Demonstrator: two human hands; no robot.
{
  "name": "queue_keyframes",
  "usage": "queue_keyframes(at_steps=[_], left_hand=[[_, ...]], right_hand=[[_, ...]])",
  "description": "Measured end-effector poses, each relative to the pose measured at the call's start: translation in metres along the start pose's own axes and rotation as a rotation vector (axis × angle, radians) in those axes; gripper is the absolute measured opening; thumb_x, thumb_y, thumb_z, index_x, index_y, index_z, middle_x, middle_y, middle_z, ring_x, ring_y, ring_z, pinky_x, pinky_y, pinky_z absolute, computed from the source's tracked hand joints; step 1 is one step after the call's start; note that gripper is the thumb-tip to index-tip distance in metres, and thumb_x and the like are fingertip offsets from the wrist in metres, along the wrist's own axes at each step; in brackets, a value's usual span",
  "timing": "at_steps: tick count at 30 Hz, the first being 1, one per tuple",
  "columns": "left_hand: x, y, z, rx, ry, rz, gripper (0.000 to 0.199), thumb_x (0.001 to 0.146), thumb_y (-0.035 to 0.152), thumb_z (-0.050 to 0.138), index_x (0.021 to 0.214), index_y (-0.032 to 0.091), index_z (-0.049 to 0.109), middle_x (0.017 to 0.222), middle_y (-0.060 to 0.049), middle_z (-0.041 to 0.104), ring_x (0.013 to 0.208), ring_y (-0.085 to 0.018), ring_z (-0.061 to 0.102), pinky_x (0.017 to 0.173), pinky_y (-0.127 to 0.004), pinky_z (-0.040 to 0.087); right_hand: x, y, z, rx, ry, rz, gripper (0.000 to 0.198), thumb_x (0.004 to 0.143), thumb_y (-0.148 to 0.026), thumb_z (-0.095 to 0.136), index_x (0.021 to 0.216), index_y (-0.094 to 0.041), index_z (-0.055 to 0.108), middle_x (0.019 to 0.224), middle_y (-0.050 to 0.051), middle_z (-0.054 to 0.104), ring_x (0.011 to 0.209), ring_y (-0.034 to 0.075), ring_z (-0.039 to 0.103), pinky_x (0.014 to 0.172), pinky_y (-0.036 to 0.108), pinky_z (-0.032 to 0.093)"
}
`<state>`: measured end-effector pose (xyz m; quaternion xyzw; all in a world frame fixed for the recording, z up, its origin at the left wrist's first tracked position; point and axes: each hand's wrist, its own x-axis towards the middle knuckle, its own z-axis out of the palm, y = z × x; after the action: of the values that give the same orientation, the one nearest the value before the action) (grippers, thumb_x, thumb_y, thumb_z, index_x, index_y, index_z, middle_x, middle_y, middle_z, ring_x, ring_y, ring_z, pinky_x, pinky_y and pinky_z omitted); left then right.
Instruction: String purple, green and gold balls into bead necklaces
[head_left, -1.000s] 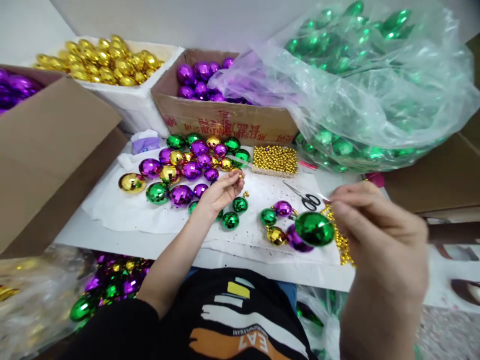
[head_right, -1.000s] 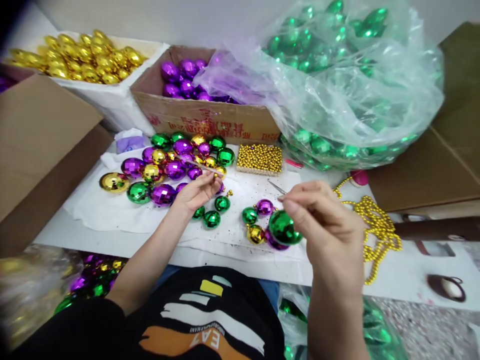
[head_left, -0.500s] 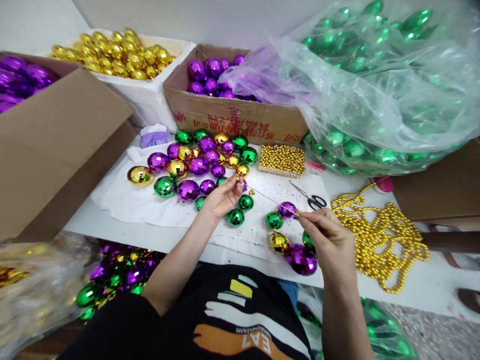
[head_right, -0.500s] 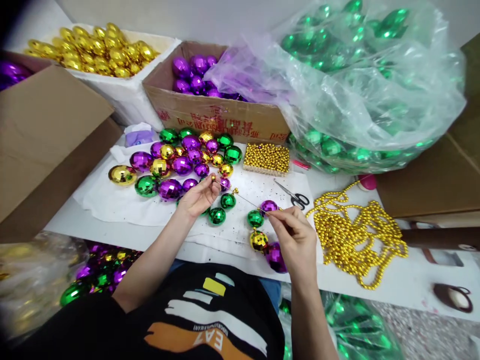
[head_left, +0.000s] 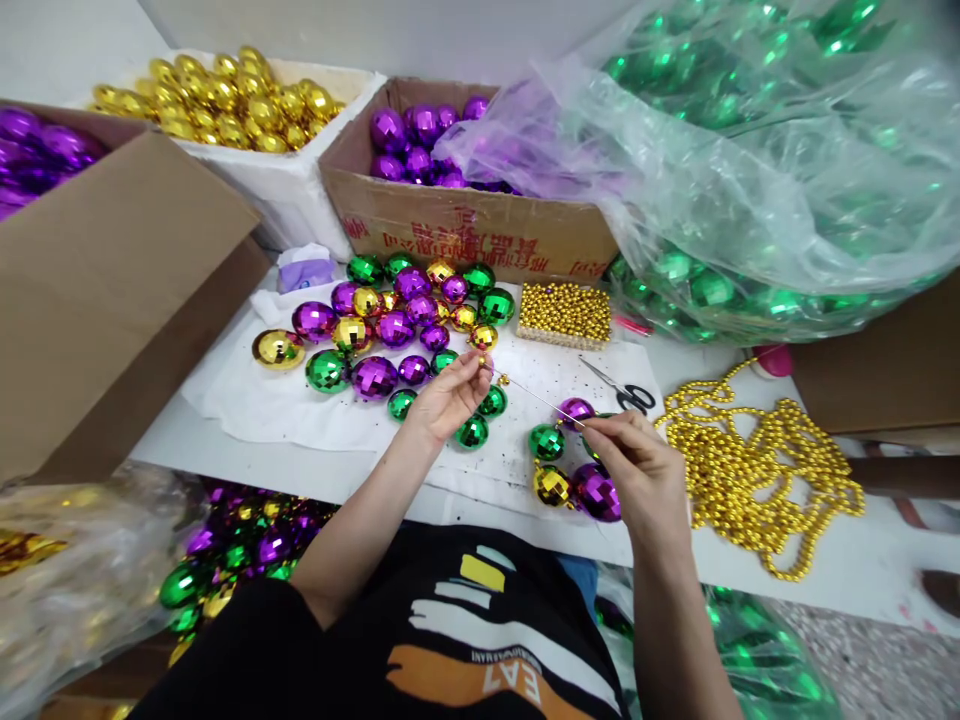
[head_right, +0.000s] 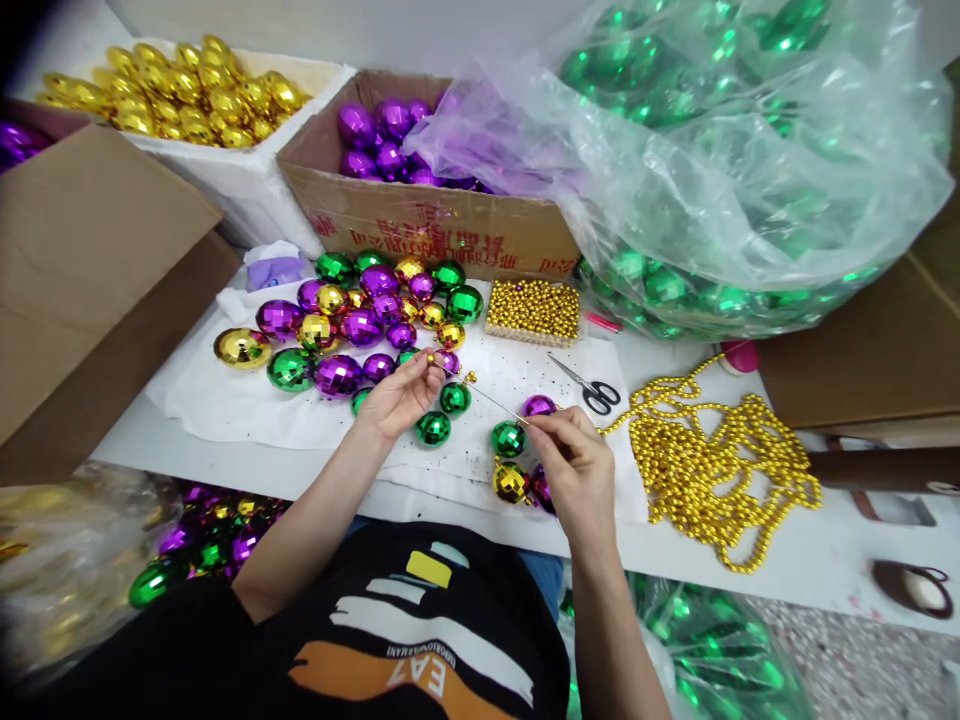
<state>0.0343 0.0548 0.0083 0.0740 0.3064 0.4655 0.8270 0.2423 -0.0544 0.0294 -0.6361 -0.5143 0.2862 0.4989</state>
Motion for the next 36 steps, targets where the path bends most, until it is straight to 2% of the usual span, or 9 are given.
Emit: queue_keyframes(at_steps=[5, 9, 13, 16, 21, 28, 31, 33, 36], left_hand=[[-0.009, -0.021, 0.013, 0.315, -0.142, 0.136, 0.011, 0.078, 0.020, 0.079, 0.079, 0.015, 0.069, 0.082, -0.002, 0.072, 0.064, -0.009, 0.064, 0.062, -0.021, 0.055], [-0.018, -0.030, 0.029, 0.672, -0.256, 0.494, 0.010, 0.077, 0.025, 0.081, 0.075, 0.017, 0.074, 0.101, -0.007, 0.075, 0.098, -0.018, 0.068, 0.093, -0.033, 0.052], [-0.023, -0.028, 0.038, 0.786, -0.319, 0.735, 0.003, 0.081, 0.021, 0.077, 0.078, 0.020, 0.076, 0.115, -0.007, 0.071, 0.116, -0.020, 0.061, 0.107, -0.037, 0.043], [-0.022, -0.022, 0.034, 0.587, -0.241, 0.702, 0.008, 0.080, 0.026, 0.078, 0.078, 0.020, 0.074, 0.107, -0.003, 0.071, 0.104, -0.015, 0.064, 0.096, -0.030, 0.048], [-0.017, -0.016, 0.022, 0.278, -0.109, 0.398, 0.020, 0.071, 0.030, 0.085, 0.074, 0.017, 0.070, 0.090, -0.001, 0.072, 0.073, -0.009, 0.063, 0.071, -0.023, 0.051], [-0.012, -0.017, 0.015, 0.029, -0.044, 0.220, 0.019, 0.071, 0.021, 0.083, 0.078, 0.016, 0.066, 0.083, 0.001, 0.071, 0.066, -0.008, 0.065, 0.065, -0.020, 0.052], [-0.013, -0.016, 0.010, 0.121, -0.082, 0.228, 0.019, 0.073, 0.025, 0.082, 0.081, 0.016, 0.067, 0.087, 0.000, 0.072, 0.067, -0.008, 0.065, 0.066, -0.022, 0.052], [-0.016, -0.006, 0.001, 0.350, -0.133, 0.235, 0.020, 0.074, 0.028, 0.080, 0.088, 0.016, 0.070, 0.093, -0.004, 0.073, 0.069, -0.010, 0.065, 0.068, -0.025, 0.052], [-0.021, 0.035, -0.022, 0.842, -0.012, 0.475, 0.020, 0.079, 0.026, 0.074, 0.096, 0.016, 0.071, 0.094, -0.006, 0.073, 0.077, -0.015, 0.066, 0.074, -0.030, 0.052]], right_hand=[[0.005, -0.004, 0.016, -0.207, -0.102, -0.077, 0.023, 0.092, -0.039, 0.061, 0.093, -0.021, 0.075, 0.080, 0.004, 0.060, 0.075, 0.018, 0.057, 0.070, 0.033, 0.045], [0.011, -0.018, 0.021, -0.431, -0.112, -0.293, 0.040, 0.094, -0.045, 0.058, 0.126, -0.023, 0.066, 0.114, 0.010, 0.066, 0.108, 0.026, 0.057, 0.094, 0.042, 0.045], [0.018, -0.023, 0.020, -0.359, -0.159, -0.302, 0.025, 0.097, -0.038, 0.054, 0.096, -0.021, 0.072, 0.090, 0.006, 0.070, 0.090, 0.022, 0.061, 0.081, 0.036, 0.046], [0.020, -0.015, 0.012, -0.203, -0.158, -0.133, 0.023, 0.091, -0.037, 0.061, 0.080, -0.020, 0.072, 0.076, 0.003, 0.069, 0.076, 0.018, 0.062, 0.071, 0.032, 0.047], [0.019, -0.001, 0.004, 0.187, -0.053, 0.157, 0.021, 0.077, -0.041, 0.077, 0.079, -0.019, 0.076, 0.061, 0.000, 0.063, 0.055, 0.011, 0.053, 0.052, 0.024, 0.040], [0.018, 0.004, 0.028, 0.213, 0.103, 0.117, 0.020, 0.067, -0.035, 0.086, 0.079, -0.020, 0.078, 0.076, 0.003, 0.074, 0.067, 0.014, 0.063, 0.060, 0.025, 0.049], [0.017, 0.001, 0.034, 0.159, 0.188, 0.054, 0.020, 0.069, -0.032, 0.085, 0.079, -0.018, 0.078, 0.069, 0.001, 0.070, 0.060, 0.011, 0.057, 0.055, 0.023, 0.043], [0.019, -0.003, 0.032, 0.216, 0.304, 0.026, 0.019, 0.070, -0.031, 0.084, 0.080, -0.017, 0.076, 0.064, -0.002, 0.065, 0.053, 0.008, 0.050, 0.050, 0.022, 0.037], [0.024, -0.012, 0.020, 0.443, 0.409, 0.031, 0.019, 0.067, -0.026, 0.084, 0.077, -0.017, 0.071, 0.058, -0.004, 0.058, 0.047, 0.006, 0.044, 0.045, 0.020, 0.033]])
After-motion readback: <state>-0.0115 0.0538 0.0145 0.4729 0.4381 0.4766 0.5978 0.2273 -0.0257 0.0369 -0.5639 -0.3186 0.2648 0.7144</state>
